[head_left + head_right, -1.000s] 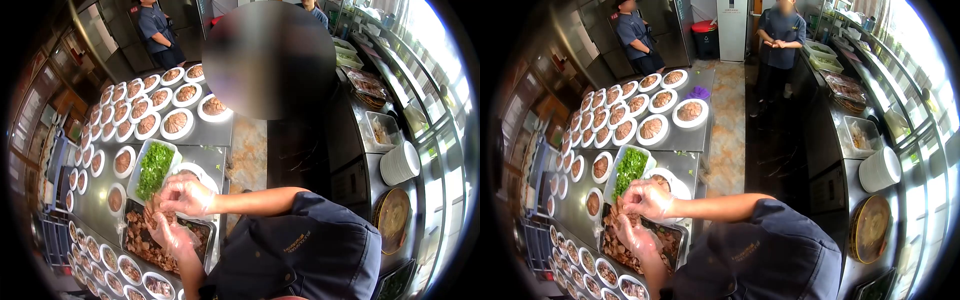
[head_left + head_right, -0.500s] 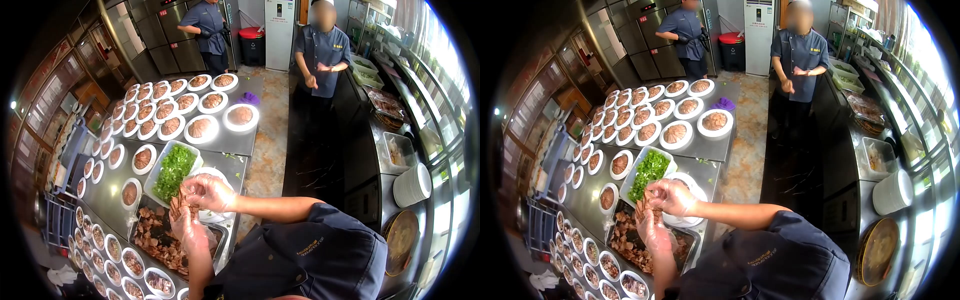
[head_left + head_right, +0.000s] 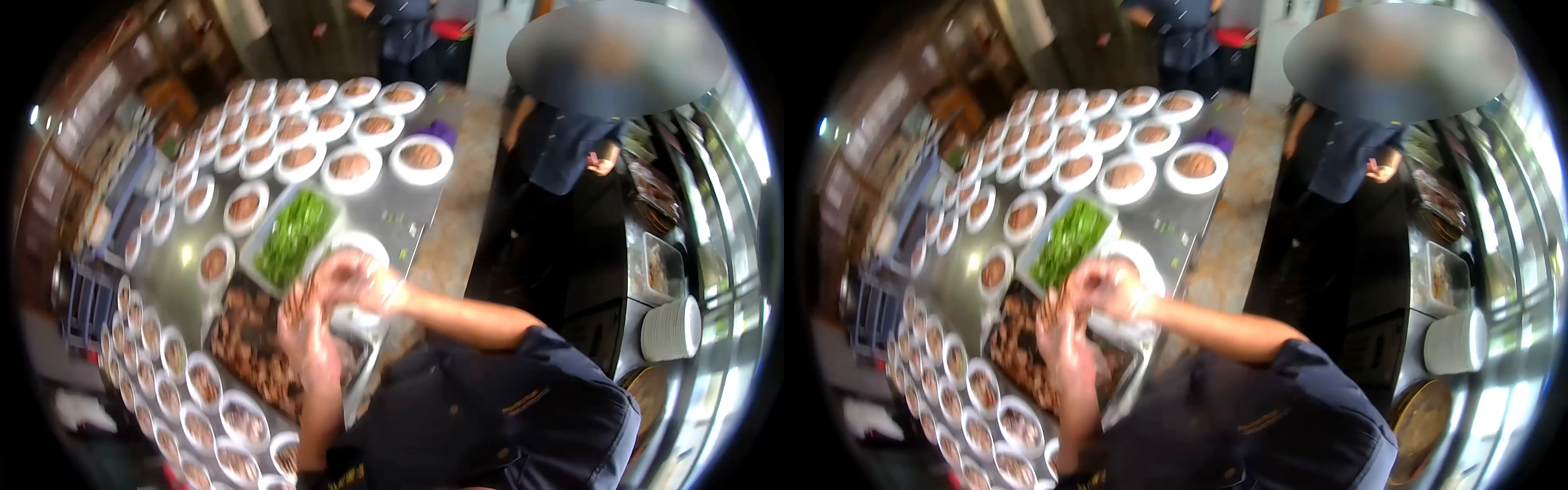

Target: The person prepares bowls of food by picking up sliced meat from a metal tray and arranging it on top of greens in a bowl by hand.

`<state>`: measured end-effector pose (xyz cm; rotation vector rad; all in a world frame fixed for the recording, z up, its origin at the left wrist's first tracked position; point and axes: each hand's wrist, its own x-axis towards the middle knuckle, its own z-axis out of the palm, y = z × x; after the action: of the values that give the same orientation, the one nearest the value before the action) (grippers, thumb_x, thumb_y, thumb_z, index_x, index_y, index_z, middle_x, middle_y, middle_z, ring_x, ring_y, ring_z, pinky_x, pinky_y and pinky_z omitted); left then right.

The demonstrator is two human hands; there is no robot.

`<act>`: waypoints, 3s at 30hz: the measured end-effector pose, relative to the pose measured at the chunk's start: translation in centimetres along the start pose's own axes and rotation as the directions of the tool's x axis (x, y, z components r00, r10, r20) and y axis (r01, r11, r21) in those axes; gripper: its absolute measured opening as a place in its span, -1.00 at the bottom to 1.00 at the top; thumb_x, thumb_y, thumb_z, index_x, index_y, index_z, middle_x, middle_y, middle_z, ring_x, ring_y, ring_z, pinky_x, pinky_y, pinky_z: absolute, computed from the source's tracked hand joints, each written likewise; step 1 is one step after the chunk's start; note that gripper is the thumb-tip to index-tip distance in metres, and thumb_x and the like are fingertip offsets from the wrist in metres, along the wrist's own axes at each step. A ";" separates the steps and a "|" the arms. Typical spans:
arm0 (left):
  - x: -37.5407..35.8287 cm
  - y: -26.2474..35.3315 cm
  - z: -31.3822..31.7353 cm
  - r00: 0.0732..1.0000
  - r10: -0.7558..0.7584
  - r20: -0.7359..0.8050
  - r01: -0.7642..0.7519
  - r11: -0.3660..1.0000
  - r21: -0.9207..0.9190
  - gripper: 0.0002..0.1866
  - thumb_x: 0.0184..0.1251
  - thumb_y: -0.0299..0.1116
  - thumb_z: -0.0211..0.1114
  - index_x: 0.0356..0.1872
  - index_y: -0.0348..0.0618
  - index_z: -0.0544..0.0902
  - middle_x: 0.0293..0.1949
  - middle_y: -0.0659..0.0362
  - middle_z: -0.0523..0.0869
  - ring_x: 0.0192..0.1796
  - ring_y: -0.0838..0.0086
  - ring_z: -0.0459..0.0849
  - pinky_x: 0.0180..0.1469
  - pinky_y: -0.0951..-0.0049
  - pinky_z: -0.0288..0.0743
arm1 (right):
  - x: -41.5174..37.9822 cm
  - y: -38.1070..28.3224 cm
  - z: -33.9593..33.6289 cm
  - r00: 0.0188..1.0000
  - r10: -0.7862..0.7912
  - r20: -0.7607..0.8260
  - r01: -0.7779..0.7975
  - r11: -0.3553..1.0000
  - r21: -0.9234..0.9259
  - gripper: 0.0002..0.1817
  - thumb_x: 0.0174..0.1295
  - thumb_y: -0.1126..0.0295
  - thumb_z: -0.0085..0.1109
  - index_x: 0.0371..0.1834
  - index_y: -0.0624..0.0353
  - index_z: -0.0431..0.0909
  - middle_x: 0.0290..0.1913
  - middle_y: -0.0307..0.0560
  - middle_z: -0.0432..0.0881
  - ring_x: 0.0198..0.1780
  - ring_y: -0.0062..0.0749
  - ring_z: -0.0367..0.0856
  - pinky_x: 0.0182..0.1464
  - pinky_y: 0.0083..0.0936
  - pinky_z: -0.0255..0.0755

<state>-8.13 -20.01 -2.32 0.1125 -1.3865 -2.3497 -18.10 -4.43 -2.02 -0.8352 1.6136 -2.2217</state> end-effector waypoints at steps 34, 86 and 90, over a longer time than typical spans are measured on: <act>5.5 -9.8 0.6 0.739 -0.324 -0.591 0.282 0.945 -0.165 -0.58 0.61 -0.44 0.40 0.34 -0.47 0.61 0.04 0.00 0.82 0.08 0.36 0.84 0.17 0.37 0.79 | 13.2 8.6 -17.7 0.799 0.513 0.313 -0.430 0.852 -0.300 -0.91 0.54 0.49 0.38 -0.02 0.27 0.70 0.03 -0.03 0.87 0.08 -0.39 0.81 0.27 -0.37 0.68; 16.5 -10.2 -7.8 0.845 -0.531 0.065 0.506 0.833 0.224 -0.46 0.61 -0.56 0.40 0.54 -0.20 0.54 0.33 0.13 0.75 0.26 0.45 0.76 0.39 0.28 0.71 | 13.5 10.8 -8.5 0.887 0.462 0.007 -0.424 0.819 -0.386 -0.51 0.50 0.28 0.46 0.44 0.13 0.67 0.16 0.05 0.85 0.17 -0.34 0.86 0.23 -0.25 0.74; 16.2 -9.8 -9.4 0.833 -0.531 0.159 0.489 0.839 0.239 -0.42 0.62 -0.64 0.34 0.60 -0.26 0.45 0.37 0.15 0.71 0.23 0.55 0.74 0.34 0.45 0.70 | 12.7 10.5 -6.8 0.828 0.557 -0.068 -0.554 0.791 -0.259 -0.49 0.42 0.36 0.47 0.43 0.18 0.68 0.07 -0.01 0.85 -0.01 -0.45 0.87 0.08 -0.47 0.74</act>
<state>-23.36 -29.77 -13.23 0.3272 -1.8830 -2.7155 -33.40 -9.49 -9.56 -0.3481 1.8800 -1.6032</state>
